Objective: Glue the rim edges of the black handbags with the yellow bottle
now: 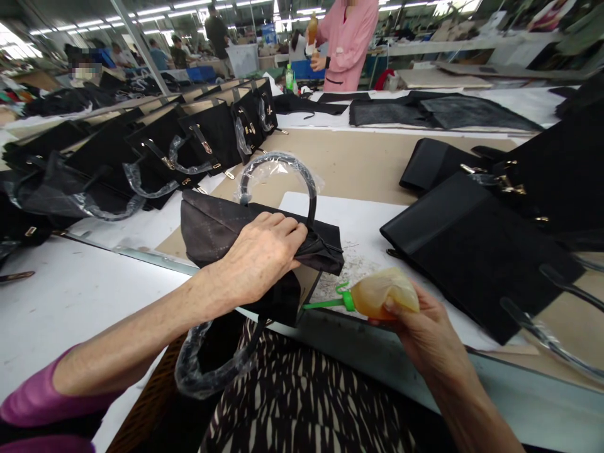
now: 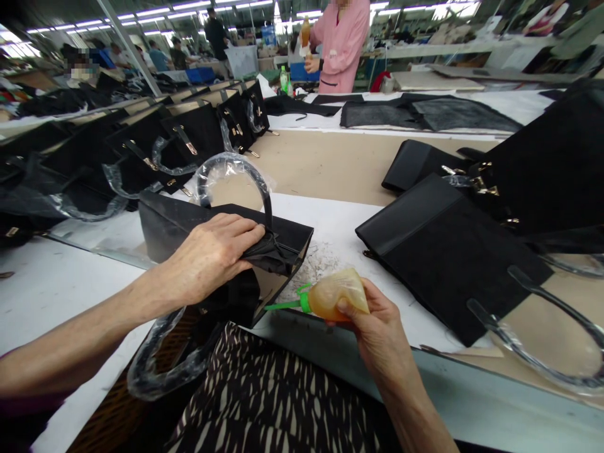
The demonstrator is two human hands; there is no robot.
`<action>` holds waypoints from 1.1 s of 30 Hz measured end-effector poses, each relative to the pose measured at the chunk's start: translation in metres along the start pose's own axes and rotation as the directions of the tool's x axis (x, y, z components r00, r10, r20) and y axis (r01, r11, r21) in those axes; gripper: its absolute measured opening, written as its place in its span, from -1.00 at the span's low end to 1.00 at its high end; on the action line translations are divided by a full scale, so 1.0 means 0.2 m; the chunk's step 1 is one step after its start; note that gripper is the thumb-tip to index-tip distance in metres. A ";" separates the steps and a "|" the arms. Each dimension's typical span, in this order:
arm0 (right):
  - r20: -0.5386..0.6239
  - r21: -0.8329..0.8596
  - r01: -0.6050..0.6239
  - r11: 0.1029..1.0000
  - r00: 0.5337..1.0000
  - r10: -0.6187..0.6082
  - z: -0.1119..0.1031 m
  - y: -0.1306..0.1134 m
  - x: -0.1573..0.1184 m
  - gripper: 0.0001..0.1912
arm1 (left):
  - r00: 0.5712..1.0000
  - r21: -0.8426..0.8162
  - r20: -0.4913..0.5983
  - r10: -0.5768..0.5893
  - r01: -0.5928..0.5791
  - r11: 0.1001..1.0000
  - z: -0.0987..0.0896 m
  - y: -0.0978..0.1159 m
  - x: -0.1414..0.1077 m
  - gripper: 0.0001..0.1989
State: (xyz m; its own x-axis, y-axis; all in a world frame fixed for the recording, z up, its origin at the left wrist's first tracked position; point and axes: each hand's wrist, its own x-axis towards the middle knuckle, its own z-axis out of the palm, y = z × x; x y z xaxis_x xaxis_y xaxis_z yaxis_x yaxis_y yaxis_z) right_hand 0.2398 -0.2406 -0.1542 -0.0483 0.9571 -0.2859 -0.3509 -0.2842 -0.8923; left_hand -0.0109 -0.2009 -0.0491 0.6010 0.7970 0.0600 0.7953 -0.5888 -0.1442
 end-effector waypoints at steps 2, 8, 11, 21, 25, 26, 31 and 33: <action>-0.029 0.021 0.017 1.000 0.999 -0.016 0.00 0.00 0.00 -0.59 | 1.000 0.001 -0.018 0.007 -0.007 1.000 0.00 0.00 0.00 -0.76; -0.016 -0.003 0.004 1.000 1.000 -0.004 0.01 0.03 -0.01 -0.59 | 1.000 0.011 0.005 0.005 -0.005 1.000 -0.01 0.01 -0.01 -0.75; 0.007 0.020 -0.015 1.000 1.000 0.015 0.03 0.04 -0.05 -0.62 | 1.000 0.011 -0.001 0.011 -0.011 1.000 -0.01 0.02 -0.01 -0.75; -0.064 0.139 -0.077 0.987 0.994 0.086 0.02 0.05 -0.07 -0.61 | 0.999 0.023 -0.031 0.010 -0.009 1.000 0.00 0.01 -0.01 -0.75; -0.098 0.190 -0.099 0.977 0.988 0.119 0.02 0.06 -0.06 -0.58 | 1.000 0.027 -0.029 -0.001 0.001 1.000 0.01 0.01 -0.01 -0.74; -0.097 0.195 -0.109 0.975 0.987 0.129 0.02 0.07 -0.06 -0.58 | 1.000 0.028 -0.031 -0.002 0.003 1.000 0.01 0.01 -0.01 -0.74; -0.080 0.196 -0.146 0.970 0.983 0.164 0.03 0.09 -0.09 -0.60 | 0.999 0.029 -0.033 -0.001 0.002 1.000 0.01 0.02 -0.01 -0.75; -0.052 0.175 -0.152 0.973 0.985 0.163 0.04 0.10 -0.11 -0.63 | 1.000 0.027 -0.024 -0.009 0.009 1.000 0.01 0.02 0.00 -0.76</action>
State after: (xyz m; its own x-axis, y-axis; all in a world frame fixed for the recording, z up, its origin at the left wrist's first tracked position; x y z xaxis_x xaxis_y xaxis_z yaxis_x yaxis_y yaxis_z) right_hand 0.2266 -0.2659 -0.1627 -0.0560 0.8936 -0.4454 -0.4973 -0.4118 -0.7636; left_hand -0.0082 -0.2036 -0.0523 0.5958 0.7986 0.0853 0.7985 -0.5775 -0.1702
